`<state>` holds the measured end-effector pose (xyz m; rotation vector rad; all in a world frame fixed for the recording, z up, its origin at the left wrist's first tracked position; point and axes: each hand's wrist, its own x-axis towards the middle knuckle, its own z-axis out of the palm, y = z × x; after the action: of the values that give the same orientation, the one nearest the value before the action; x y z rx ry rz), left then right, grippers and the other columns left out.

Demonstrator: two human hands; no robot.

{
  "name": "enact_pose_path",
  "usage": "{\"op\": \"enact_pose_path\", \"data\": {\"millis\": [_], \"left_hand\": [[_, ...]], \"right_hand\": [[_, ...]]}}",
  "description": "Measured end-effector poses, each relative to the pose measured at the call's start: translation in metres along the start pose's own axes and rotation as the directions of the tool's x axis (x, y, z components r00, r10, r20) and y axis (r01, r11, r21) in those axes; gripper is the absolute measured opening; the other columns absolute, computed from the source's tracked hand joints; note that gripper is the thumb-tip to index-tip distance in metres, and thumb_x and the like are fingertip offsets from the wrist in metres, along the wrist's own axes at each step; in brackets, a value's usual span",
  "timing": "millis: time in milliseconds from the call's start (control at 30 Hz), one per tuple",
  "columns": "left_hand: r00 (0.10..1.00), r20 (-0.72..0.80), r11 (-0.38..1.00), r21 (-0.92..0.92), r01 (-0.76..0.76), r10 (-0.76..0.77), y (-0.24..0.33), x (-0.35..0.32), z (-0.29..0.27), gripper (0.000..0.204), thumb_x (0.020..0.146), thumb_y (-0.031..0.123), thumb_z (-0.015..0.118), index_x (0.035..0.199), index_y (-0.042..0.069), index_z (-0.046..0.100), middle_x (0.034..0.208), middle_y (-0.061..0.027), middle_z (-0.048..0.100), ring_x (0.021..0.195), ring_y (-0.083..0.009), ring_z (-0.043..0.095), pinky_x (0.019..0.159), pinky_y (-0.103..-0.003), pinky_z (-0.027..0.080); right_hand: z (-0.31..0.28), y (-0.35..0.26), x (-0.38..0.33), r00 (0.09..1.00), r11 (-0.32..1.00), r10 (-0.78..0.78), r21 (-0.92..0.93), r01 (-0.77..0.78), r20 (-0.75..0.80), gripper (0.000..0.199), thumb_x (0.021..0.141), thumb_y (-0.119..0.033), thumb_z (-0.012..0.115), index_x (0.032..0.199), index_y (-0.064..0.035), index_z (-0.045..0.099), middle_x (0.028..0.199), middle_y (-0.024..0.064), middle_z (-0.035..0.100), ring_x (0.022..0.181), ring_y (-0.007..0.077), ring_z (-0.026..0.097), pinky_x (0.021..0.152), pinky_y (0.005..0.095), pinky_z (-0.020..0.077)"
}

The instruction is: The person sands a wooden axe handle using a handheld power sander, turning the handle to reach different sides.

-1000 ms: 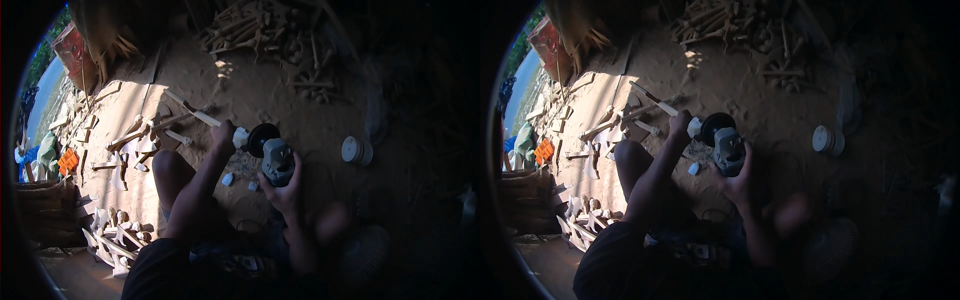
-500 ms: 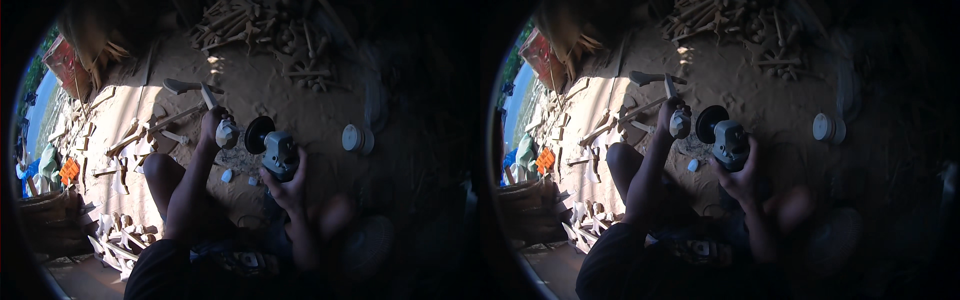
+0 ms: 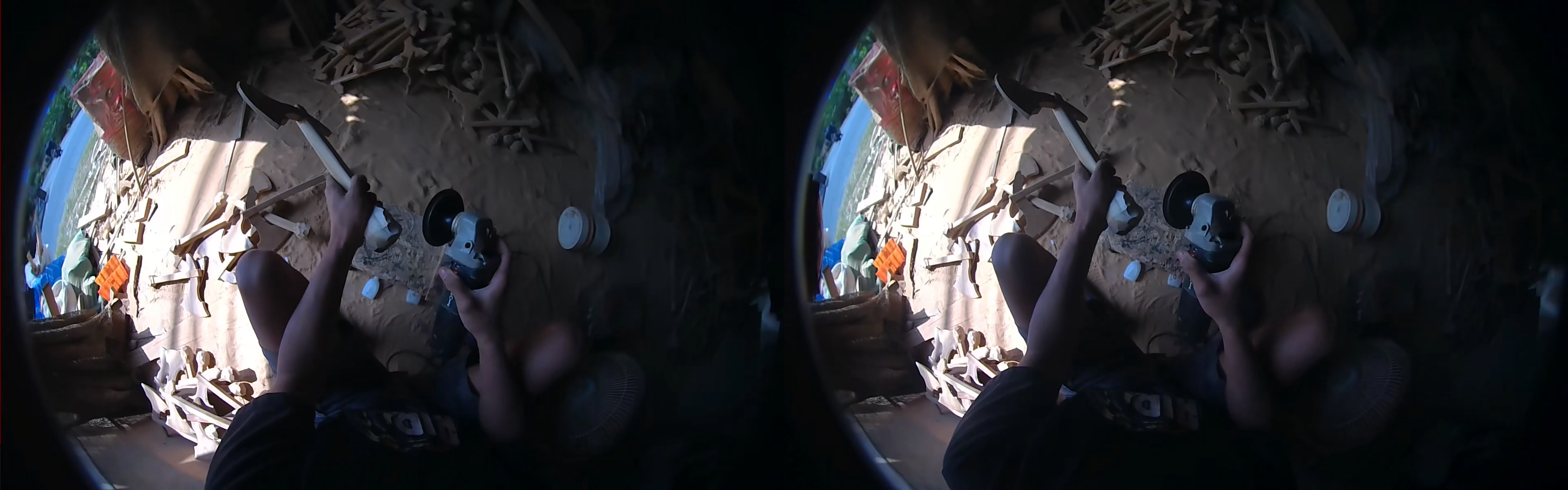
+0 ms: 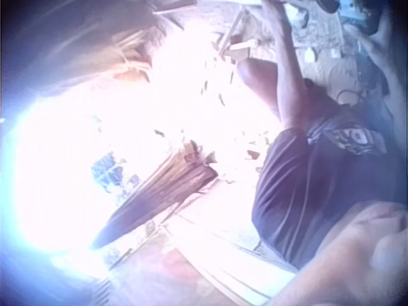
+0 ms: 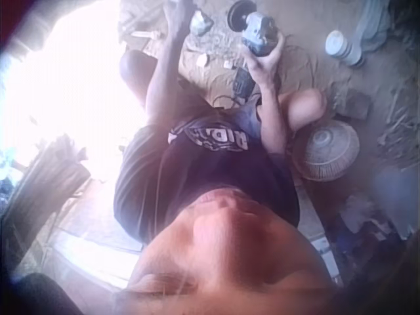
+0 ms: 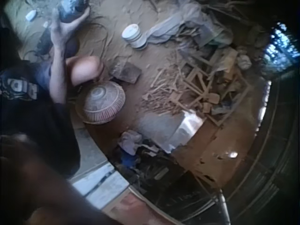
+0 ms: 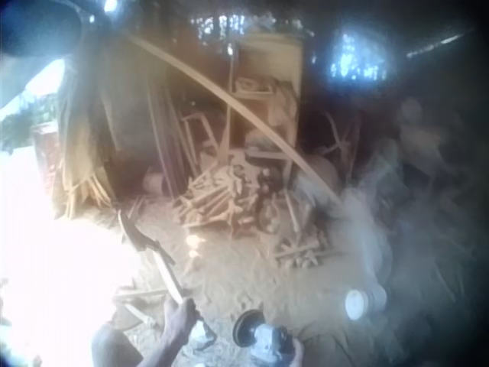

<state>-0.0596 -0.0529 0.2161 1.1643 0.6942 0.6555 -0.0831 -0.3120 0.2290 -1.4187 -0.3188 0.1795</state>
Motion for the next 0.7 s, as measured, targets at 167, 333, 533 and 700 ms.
{"op": "enact_pose_path", "data": {"millis": [167, 333, 533, 700], "left_hand": [[0.959, -0.097, 0.939, 0.253, -0.234, 0.266, 0.028, 0.009, -0.029, 0.032, 0.096, 0.014, 0.066, 0.114, 0.002, 0.042, 0.069, -0.0063, 0.056, 0.053, -0.0181, 0.06, 0.048, -0.035, 0.053], [0.983, -0.079, 0.985, 0.031, -0.167, 0.169, 0.056, 0.015, -0.032, 0.035, 0.101, 0.022, 0.071, 0.113, 0.004, 0.043, 0.063, -0.0041, 0.052, 0.046, -0.0143, 0.054, 0.041, -0.032, 0.047], [0.985, -0.156, 0.997, 0.042, -0.064, 0.07, 0.083, 0.012, -0.08, 0.028, 0.102, 0.022, 0.069, 0.108, 0.003, 0.048, 0.061, -0.0019, 0.051, 0.045, -0.0132, 0.052, 0.04, -0.031, 0.043], [0.973, -0.22, 0.991, -0.095, -0.09, 0.067, 0.098, 0.016, -0.094, 0.021, 0.104, 0.019, 0.065, 0.107, 0.005, 0.05, 0.059, -0.0006, 0.049, 0.044, -0.0119, 0.048, 0.04, -0.031, 0.041]], "right_hand": [[-0.014, 0.05, 0.026, 0.825, 0.67, 0.484, 0.483, -0.564, 0.292, 0.066, 0.091, -0.035, 0.077, 0.141, -0.0032, 0.047, 0.106, 0.0132, 0.066, 0.09, 0.0232, 0.069, 0.082, 0.0383, 0.0599], [-0.053, 0.151, 0.041, 0.65, 0.121, 0.29, 0.646, -0.753, 0.703, 0.075, 0.093, -0.048, 0.073, 0.141, 0.0023, 0.045, 0.116, 0.0112, 0.06, 0.105, 0.0219, 0.065, 0.088, 0.0404, 0.0551], [0.024, 0.23, 0.005, 0.556, -0.503, 0.24, 0.592, -0.629, 0.795, 0.073, 0.093, -0.036, 0.078, 0.143, 0.0036, 0.043, 0.113, 0.0112, 0.061, 0.102, 0.0204, 0.066, 0.087, 0.039, 0.0568], [0.006, 0.295, 0.001, 0.489, -0.635, 0.257, 0.527, -0.565, 0.833, 0.069, 0.093, -0.035, 0.079, 0.141, 0.0016, 0.045, 0.11, 0.0106, 0.063, 0.097, 0.021, 0.068, 0.085, 0.0386, 0.058]]}}
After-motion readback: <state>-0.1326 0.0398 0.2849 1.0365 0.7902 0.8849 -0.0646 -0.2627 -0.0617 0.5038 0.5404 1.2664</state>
